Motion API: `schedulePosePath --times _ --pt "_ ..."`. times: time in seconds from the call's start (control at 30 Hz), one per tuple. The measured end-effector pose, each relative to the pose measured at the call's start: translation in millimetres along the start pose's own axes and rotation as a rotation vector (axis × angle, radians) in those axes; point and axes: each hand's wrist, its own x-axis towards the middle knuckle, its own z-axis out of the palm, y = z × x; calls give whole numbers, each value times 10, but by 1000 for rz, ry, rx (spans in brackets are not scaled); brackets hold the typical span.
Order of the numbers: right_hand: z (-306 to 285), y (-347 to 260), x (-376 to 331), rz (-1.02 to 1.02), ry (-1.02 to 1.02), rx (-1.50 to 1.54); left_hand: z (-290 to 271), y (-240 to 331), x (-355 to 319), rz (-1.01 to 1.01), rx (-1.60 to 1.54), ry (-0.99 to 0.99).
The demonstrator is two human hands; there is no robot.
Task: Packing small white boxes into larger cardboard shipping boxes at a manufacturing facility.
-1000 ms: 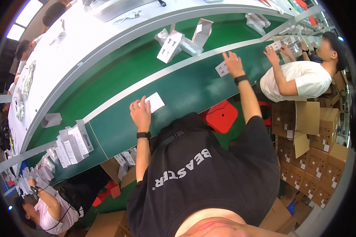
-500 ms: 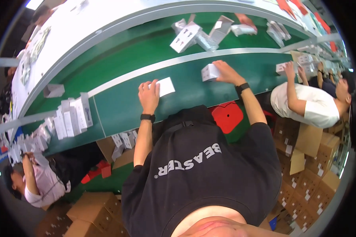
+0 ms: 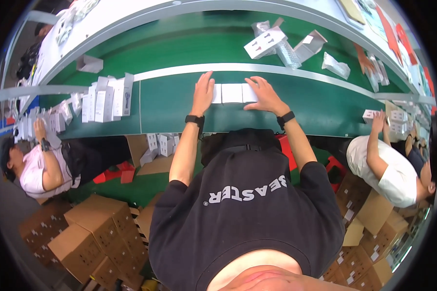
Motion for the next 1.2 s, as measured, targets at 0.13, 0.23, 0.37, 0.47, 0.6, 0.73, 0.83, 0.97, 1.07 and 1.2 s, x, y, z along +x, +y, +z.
schedulePosePath --times 0.13,0.23,0.37,0.47,0.6,0.73,0.83,0.97,1.07,1.2 --pt "89 54 103 104 61 130 -68 48 77 88 177 108" --pt "135 54 186 239 145 268 -88 12 76 152 128 108" --pt "64 -184 170 79 78 145 -73 83 -105 32 437 28" --pt "37 -295 128 34 13 6 -361 75 -230 -198 321 -297" --pt "57 -259 129 12 7 -32 -752 82 -296 -170 371 -467" --pt "79 -219 112 24 11 -12 -902 -106 -576 -158 408 -356" --pt "88 -164 49 40 15 -7 -968 25 -664 -183 290 -410" --pt "98 -167 93 7 22 1 -917 144 -618 -33 469 -414" --pt "71 -175 105 -11 6 -1 -829 269 -413 53 438 -443" --pt "2 -186 143 -55 -39 33 -531 187 -44 189 472 -642"
